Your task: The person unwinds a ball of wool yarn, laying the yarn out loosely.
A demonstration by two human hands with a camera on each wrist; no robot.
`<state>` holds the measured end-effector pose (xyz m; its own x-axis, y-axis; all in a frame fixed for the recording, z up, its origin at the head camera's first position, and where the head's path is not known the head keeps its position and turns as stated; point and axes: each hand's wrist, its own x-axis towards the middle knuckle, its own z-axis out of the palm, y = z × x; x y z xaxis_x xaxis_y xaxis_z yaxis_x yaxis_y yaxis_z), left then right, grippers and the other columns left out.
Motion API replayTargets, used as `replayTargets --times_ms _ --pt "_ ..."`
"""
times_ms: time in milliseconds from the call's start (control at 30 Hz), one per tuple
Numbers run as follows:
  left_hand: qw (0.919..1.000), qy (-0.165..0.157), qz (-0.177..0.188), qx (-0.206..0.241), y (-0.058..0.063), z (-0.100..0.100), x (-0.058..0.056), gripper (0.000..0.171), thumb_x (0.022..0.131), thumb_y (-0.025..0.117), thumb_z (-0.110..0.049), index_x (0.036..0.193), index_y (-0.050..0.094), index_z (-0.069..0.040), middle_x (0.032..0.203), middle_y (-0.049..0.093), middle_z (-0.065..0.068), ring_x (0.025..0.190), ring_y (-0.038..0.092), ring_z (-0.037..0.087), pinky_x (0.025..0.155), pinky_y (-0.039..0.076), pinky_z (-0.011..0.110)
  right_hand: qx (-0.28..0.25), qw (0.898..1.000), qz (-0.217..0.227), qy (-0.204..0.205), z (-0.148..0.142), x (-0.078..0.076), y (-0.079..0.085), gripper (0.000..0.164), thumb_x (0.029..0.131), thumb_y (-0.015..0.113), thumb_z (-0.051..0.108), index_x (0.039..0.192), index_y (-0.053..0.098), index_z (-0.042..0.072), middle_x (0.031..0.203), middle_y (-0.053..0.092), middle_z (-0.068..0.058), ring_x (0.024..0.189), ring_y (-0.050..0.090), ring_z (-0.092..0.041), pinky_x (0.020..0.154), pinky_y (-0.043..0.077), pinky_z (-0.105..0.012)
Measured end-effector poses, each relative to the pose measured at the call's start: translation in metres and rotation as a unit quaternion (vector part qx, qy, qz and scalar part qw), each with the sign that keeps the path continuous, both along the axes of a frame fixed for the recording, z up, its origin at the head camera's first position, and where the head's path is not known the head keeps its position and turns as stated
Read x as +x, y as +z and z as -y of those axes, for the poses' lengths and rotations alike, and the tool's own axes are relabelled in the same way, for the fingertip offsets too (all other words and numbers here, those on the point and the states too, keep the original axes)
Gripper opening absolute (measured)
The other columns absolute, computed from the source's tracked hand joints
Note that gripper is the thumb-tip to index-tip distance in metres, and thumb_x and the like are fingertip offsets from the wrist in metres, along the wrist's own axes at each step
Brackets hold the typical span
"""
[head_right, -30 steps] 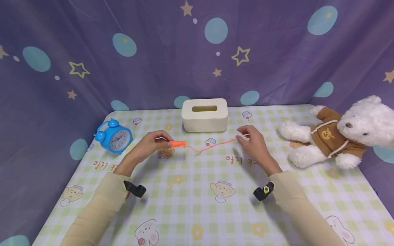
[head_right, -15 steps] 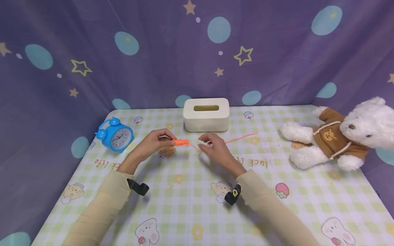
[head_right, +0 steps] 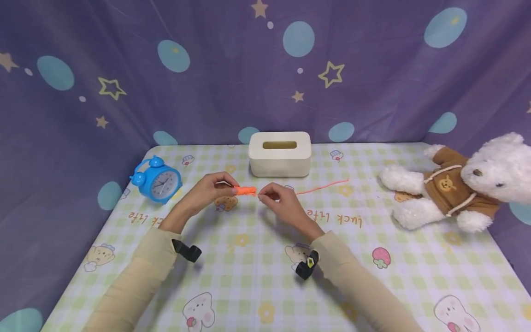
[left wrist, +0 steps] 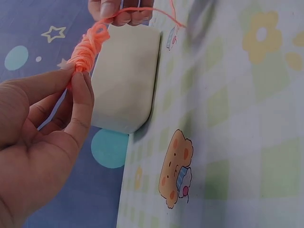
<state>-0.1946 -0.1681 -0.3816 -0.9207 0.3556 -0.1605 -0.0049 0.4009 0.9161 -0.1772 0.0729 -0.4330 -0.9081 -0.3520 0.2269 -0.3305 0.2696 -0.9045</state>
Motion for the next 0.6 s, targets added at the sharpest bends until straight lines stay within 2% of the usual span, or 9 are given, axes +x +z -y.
replayTargets --times_ms 100,233,400,600 --pt "0.9999 0.002 0.007 0.011 0.001 0.000 0.001 0.017 0.089 0.069 -0.016 0.103 0.065 -0.008 0.105 0.065 0.013 0.102 0.060 0.044 0.088 0.048 0.057 0.007 1.000 0.009 -0.003 -0.003 -0.001 -0.003 0.014 0.093 0.063 0.013 0.099 0.067 0.001 0.095 0.070 -0.014 0.086 0.067 -0.027 0.077 0.053 -0.032" --pt "0.9996 0.000 0.017 0.023 0.002 0.002 0.002 0.018 0.089 0.069 -0.015 0.104 0.064 -0.007 0.107 0.064 0.013 0.104 0.059 0.046 0.089 0.047 0.058 0.014 1.000 0.005 -0.014 -0.009 -0.004 -0.009 0.012 0.093 0.064 0.017 0.097 0.068 0.007 0.091 0.070 -0.009 0.082 0.067 -0.024 0.072 0.051 -0.026" --pt "0.9995 -0.001 0.020 0.024 0.003 0.004 0.002 0.019 0.089 0.068 -0.015 0.105 0.063 -0.007 0.110 0.062 0.013 0.106 0.058 0.046 0.090 0.048 0.055 0.006 1.000 -0.005 -0.020 -0.019 -0.008 -0.012 0.011 0.093 0.064 0.022 0.095 0.068 0.011 0.087 0.069 -0.006 0.073 0.066 -0.028 0.071 0.049 -0.023" --pt "0.9999 0.005 0.011 0.007 0.002 0.005 0.000 0.018 0.088 0.069 -0.015 0.104 0.064 -0.007 0.109 0.063 0.011 0.100 0.063 0.036 0.090 0.048 0.055 0.013 0.999 0.003 -0.051 -0.031 -0.011 -0.007 0.013 0.093 0.064 0.021 0.095 0.067 0.009 0.090 0.069 -0.007 0.078 0.067 -0.027 0.074 0.048 -0.024"
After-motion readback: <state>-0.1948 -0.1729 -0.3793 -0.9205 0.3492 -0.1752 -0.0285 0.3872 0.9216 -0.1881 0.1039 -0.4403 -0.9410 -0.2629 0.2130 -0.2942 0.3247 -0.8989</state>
